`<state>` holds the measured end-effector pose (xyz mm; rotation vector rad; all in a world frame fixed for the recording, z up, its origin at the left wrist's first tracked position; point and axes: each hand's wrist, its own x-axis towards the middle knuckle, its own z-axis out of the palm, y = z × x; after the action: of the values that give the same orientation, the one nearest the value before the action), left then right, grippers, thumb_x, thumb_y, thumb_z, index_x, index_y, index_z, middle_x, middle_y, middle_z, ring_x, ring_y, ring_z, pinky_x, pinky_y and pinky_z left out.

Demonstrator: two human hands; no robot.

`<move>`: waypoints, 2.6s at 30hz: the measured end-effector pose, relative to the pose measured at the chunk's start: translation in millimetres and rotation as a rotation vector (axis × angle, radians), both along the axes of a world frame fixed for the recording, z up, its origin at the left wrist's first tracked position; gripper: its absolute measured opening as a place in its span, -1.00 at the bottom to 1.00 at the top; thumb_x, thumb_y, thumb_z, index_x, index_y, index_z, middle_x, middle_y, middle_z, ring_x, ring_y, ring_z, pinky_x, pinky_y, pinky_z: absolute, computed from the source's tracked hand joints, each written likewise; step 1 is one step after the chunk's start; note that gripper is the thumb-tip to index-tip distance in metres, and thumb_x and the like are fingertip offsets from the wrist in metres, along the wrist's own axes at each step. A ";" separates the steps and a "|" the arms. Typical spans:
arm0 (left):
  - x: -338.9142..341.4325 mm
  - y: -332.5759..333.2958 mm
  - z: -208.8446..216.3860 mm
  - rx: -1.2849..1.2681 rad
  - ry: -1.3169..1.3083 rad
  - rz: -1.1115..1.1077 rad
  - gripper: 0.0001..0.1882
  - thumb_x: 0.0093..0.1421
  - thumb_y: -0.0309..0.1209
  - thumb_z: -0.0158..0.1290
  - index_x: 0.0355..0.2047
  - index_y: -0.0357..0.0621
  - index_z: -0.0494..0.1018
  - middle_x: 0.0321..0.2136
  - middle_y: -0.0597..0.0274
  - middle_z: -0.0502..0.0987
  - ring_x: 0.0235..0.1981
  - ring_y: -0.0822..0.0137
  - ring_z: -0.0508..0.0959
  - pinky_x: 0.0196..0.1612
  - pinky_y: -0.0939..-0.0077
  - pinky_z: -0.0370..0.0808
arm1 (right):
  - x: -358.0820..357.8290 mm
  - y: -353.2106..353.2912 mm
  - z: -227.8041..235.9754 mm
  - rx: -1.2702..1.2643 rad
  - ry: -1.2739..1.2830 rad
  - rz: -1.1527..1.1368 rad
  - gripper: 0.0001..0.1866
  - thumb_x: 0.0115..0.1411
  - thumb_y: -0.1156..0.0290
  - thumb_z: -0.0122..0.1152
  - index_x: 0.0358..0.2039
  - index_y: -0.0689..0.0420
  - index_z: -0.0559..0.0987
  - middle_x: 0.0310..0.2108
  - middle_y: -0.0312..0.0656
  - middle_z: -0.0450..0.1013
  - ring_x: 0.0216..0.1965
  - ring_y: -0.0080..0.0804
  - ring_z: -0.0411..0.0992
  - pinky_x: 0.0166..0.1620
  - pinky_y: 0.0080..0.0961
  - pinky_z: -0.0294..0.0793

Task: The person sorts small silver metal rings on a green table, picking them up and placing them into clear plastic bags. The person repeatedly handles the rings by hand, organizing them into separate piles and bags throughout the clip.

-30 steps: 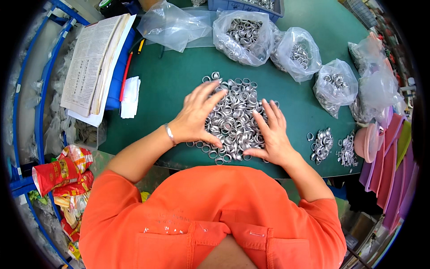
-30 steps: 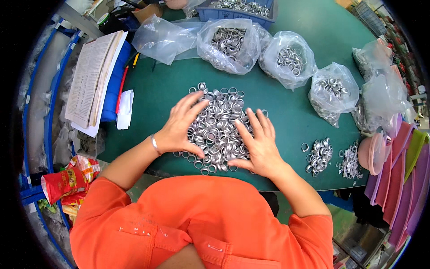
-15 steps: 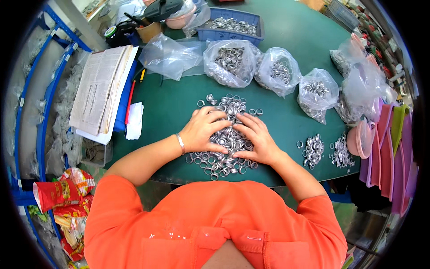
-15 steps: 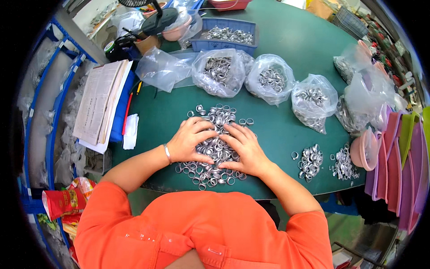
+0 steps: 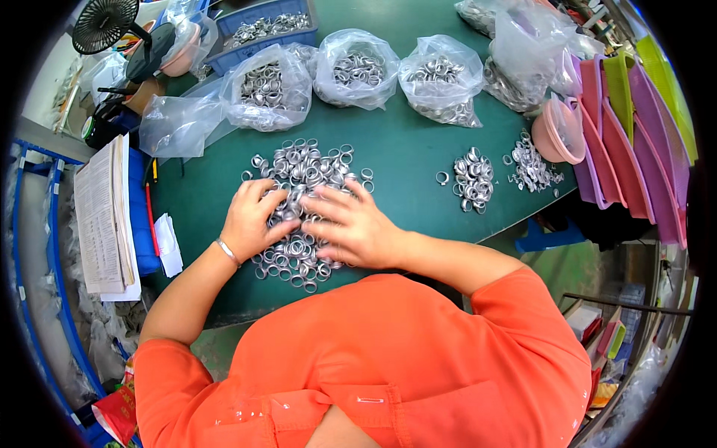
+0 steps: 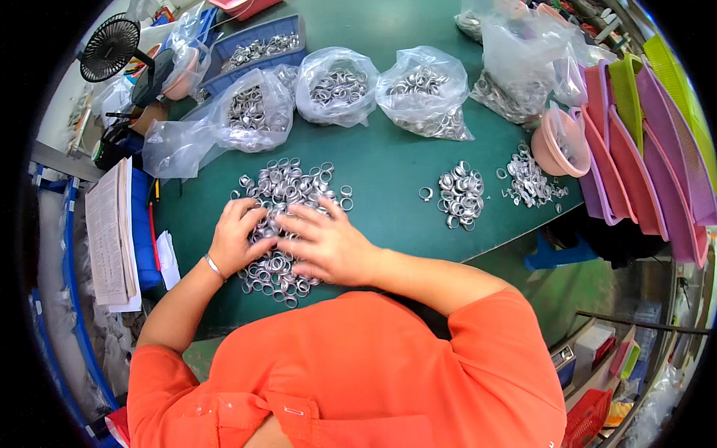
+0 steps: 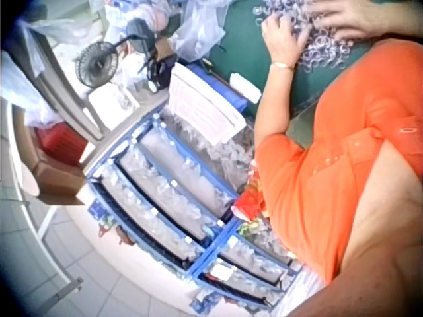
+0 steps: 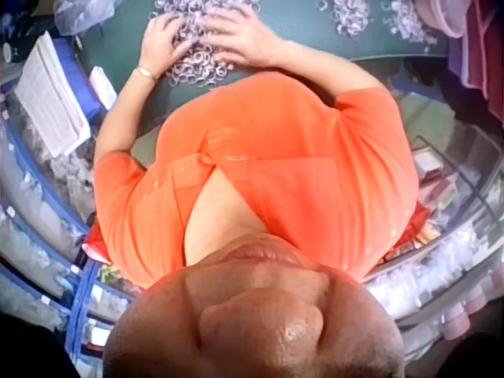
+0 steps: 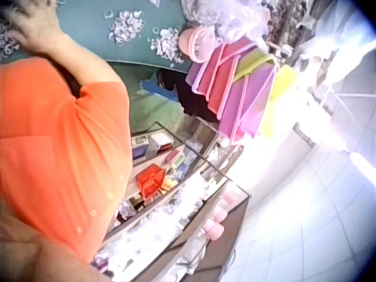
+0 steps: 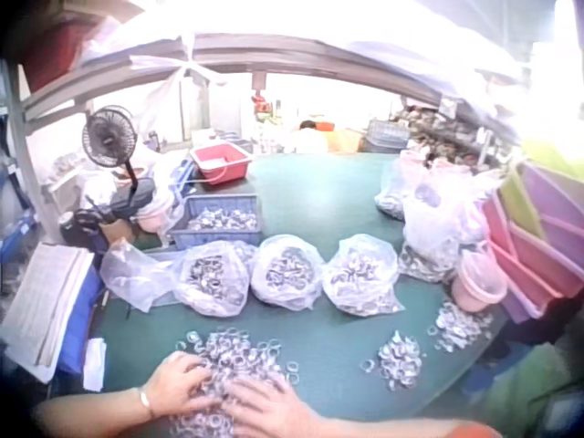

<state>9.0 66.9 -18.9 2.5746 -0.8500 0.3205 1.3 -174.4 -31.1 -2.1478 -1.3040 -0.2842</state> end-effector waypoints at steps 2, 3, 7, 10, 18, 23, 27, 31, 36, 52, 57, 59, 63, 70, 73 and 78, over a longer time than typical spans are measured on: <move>5.5 3.2 -4.8 -0.042 0.001 0.027 -0.61 -0.12 -0.23 0.25 -0.29 -0.12 0.46 -0.26 0.09 0.41 -0.25 0.07 0.41 -0.20 0.29 0.39 | -13.6 4.1 0.9 -0.019 -0.019 0.209 -0.60 -0.02 0.11 0.22 -0.15 -0.07 0.49 0.13 -0.20 0.22 0.19 -0.20 0.13 0.15 0.08 0.00; 8.2 1.2 -2.4 -0.058 -0.035 0.031 -0.69 -0.09 -0.30 0.23 -0.34 -0.13 0.45 -0.33 0.12 0.42 -0.31 0.08 0.42 -0.25 0.32 0.41 | -21.1 8.0 0.0 0.030 -0.027 0.291 -0.65 -0.03 0.11 0.23 -0.22 -0.07 0.52 0.12 -0.23 0.24 0.18 -0.23 0.14 0.15 0.07 0.02; 14.1 0.3 -5.8 -0.062 -0.077 0.081 -0.78 -0.04 -0.35 0.20 -0.39 -0.11 0.46 -0.44 0.17 0.43 -0.41 0.12 0.45 -0.36 0.31 0.43 | -12.6 29.8 -11.7 -0.075 -0.150 0.444 -0.70 -0.01 0.10 0.21 -0.28 -0.05 0.55 0.06 -0.28 0.28 0.17 -0.24 0.15 0.18 0.02 0.04; 17.1 6.9 -8.6 -0.129 -0.056 0.132 -0.80 -0.03 -0.31 0.21 -0.44 -0.11 0.47 -0.49 0.19 0.43 -0.48 0.15 0.47 -0.42 0.34 0.44 | -6.0 35.2 -12.0 -0.058 -0.151 0.425 -0.72 0.01 0.13 0.18 -0.28 -0.04 0.55 -0.03 -0.30 0.36 0.15 -0.25 0.18 0.18 -0.02 0.08; 19.1 10.5 -3.6 -0.538 -0.035 0.328 -0.82 0.05 -0.31 0.17 -0.42 -0.15 0.51 -0.51 0.22 0.52 -0.50 0.32 0.51 -0.43 0.49 0.44 | 20.6 34.8 -0.4 -0.108 -0.167 0.299 -0.72 -0.02 0.17 0.22 -0.28 -0.03 0.54 -0.11 -0.34 0.38 0.05 -0.32 0.28 0.11 -0.19 0.21; 10.1 11.2 4.3 -1.675 0.837 0.349 -0.81 0.22 -0.23 -0.01 -0.36 -0.07 0.44 -0.58 0.34 0.44 -0.60 0.41 0.41 -0.64 0.69 0.30 | 36.2 34.9 6.1 -0.020 -0.045 0.325 -0.74 0.00 0.25 0.26 -0.28 0.03 0.55 -0.16 -0.29 0.42 -0.02 -0.31 0.34 0.07 -0.21 0.26; 3.4 13.5 -12.8 -2.344 1.262 -0.054 -0.76 0.25 -0.21 -0.11 -0.38 -0.08 0.41 -0.52 0.29 0.38 -0.53 0.40 0.35 -0.65 0.65 0.25 | 63.6 33.2 17.8 0.156 -0.045 0.194 -0.80 -0.05 0.46 0.27 -0.35 0.16 0.55 -0.31 -0.17 0.46 -0.21 -0.20 0.41 -0.15 -0.32 0.40; 1.0 3.1 -15.3 -2.673 1.313 -0.303 -0.80 0.23 -0.30 -0.11 -0.32 -0.12 0.44 -0.42 0.21 0.35 -0.44 0.38 0.33 -0.58 0.59 0.30 | 100.7 47.0 18.9 0.125 -0.062 -0.093 -0.85 -0.05 0.48 0.23 -0.39 0.17 0.57 -0.34 -0.17 0.47 -0.27 -0.15 0.38 -0.19 -0.34 0.40; 0.3 -0.7 -12.7 -2.726 1.301 -0.253 -0.78 0.23 -0.31 -0.13 -0.30 -0.13 0.45 -0.32 0.16 0.40 -0.32 0.31 0.42 -0.59 0.57 0.37 | 103.7 50.7 16.1 -0.060 -0.012 -0.149 -0.89 -0.08 0.43 0.28 -0.52 0.17 0.57 -0.39 -0.17 0.46 -0.30 -0.16 0.37 -0.23 -0.32 0.39; 23.3 -13.5 -26.4 -2.890 1.115 -0.400 -0.79 0.21 -0.34 -0.11 -0.29 -0.21 0.44 -0.25 0.06 0.39 -0.28 0.26 0.40 -0.33 0.45 0.49 | 64.6 20.6 18.0 0.273 0.285 -0.199 -0.84 -0.11 0.58 0.33 -0.52 0.23 0.50 -0.39 -0.17 0.48 -0.38 -0.32 0.45 -0.34 -0.52 0.43; 19.0 -12.3 -30.1 -2.883 1.154 -0.457 -0.78 0.23 -0.33 -0.12 -0.29 -0.21 0.44 -0.13 0.04 0.40 -0.02 0.16 0.38 -0.25 0.29 0.54 | 61.7 20.2 17.2 0.117 0.211 -0.199 -0.83 -0.14 0.58 0.34 -0.52 0.23 0.50 -0.40 -0.17 0.47 -0.39 -0.32 0.45 -0.37 -0.52 0.43; 16.4 -12.7 -26.4 -2.845 1.185 -0.413 -0.79 0.24 -0.30 -0.13 -0.30 -0.17 0.42 -0.17 0.06 0.41 -0.05 0.18 0.41 -0.30 0.36 0.55 | 61.8 19.6 20.3 0.065 0.136 -0.200 -0.85 -0.09 0.62 0.32 -0.51 0.25 0.49 -0.46 -0.20 0.46 -0.45 -0.40 0.46 -0.41 -0.59 0.44; 13.7 -10.1 -30.3 -2.764 1.231 -0.509 -0.78 0.26 -0.27 -0.15 -0.28 -0.13 0.38 -0.17 0.07 0.41 -0.13 0.23 0.45 -0.44 0.55 0.49 | 55.8 21.0 20.1 0.385 0.713 -0.400 -0.91 0.04 0.71 0.18 -0.40 0.30 0.52 -0.49 -0.26 0.44 -0.50 -0.61 0.46 -0.43 -0.74 0.45; 10.9 -18.3 -14.0 -2.846 1.121 -0.254 -0.78 0.25 -0.31 -0.14 -0.28 -0.20 0.40 -0.25 0.04 0.44 -0.19 0.19 0.47 -0.21 0.31 0.50 | 50.2 18.9 18.5 0.508 0.681 -0.252 -0.86 0.08 0.73 0.09 -0.31 0.35 0.49 -0.44 -0.16 0.47 -0.45 -0.49 0.50 -0.38 -0.68 0.50; 10.7 -22.4 -12.0 -2.852 1.109 -0.216 -0.78 0.25 -0.33 -0.13 -0.29 -0.23 0.39 -0.26 0.03 0.45 -0.19 0.16 0.47 -0.10 0.22 0.47 | 47.4 21.4 27.9 0.609 0.946 -0.273 -0.87 0.12 0.68 0.07 -0.28 0.37 0.47 -0.43 -0.08 0.49 -0.46 -0.44 0.51 -0.39 -0.61 0.54; 6.2 -26.6 -16.8 -2.759 1.248 -0.300 -0.73 0.27 -0.30 -0.18 -0.20 -0.20 0.41 -0.23 0.07 0.46 -0.14 0.17 0.47 -0.17 0.27 0.50 | 50.1 21.6 31.8 0.671 1.359 -0.275 -0.86 0.14 0.60 0.06 -0.28 0.36 0.44 -0.43 -0.01 0.50 -0.50 -0.39 0.51 -0.45 -0.52 0.57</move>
<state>15.1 40.2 -35.7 -0.2465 0.1645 -0.2343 51.4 -152.8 0.7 -1.3467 -0.0750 0.5111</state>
